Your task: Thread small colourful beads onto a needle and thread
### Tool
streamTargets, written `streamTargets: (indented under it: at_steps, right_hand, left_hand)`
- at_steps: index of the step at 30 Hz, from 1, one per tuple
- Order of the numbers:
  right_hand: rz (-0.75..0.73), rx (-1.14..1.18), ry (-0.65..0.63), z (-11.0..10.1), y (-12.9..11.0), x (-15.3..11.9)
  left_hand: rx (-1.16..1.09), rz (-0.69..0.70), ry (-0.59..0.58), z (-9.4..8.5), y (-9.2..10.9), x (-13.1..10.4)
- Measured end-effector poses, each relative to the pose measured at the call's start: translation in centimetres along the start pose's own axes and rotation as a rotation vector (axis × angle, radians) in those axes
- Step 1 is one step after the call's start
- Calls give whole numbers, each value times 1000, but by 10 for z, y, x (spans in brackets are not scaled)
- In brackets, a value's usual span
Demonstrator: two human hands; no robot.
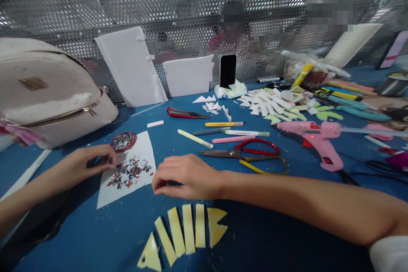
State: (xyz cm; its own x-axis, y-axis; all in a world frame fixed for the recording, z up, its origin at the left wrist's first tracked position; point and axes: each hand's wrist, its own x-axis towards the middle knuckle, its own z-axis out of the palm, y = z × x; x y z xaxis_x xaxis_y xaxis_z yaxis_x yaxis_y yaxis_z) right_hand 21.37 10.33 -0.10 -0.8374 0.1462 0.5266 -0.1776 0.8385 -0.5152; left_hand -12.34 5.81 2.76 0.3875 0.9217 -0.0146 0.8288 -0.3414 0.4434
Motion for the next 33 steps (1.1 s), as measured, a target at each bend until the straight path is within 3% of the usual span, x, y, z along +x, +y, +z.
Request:
streamTargets:
  at_steps: [3,6,10,11,13,19,29,33]
  right_hand:
    - [11,-29,26,0,1,0]
    - [99,-37,103,1,1,-1]
    - [193,1,231,1,0,-1]
    - [193,6,249,1,0,-1]
    - [170,11,258,1,-2,-1]
    - [74,-13,195,1,-3,-1]
    - [108,-21,258,0,-5,-1]
    - [122,-20,263,1,-5,-1]
  left_hand:
    - [-87,-51,144,0,13,-3]
    - [-255,-108,349,17,44,-5]
    - [-501,-106,287,57,92,-8]
    - [-538,-103,239,66,100,-9]
    - [-602,-131,251,78,108,-11]
    - [-681,-171,301,83,108,-14]
    - [-688,-196,367,83,103,-20]
    - [-748,-265,405,81,109,-18]
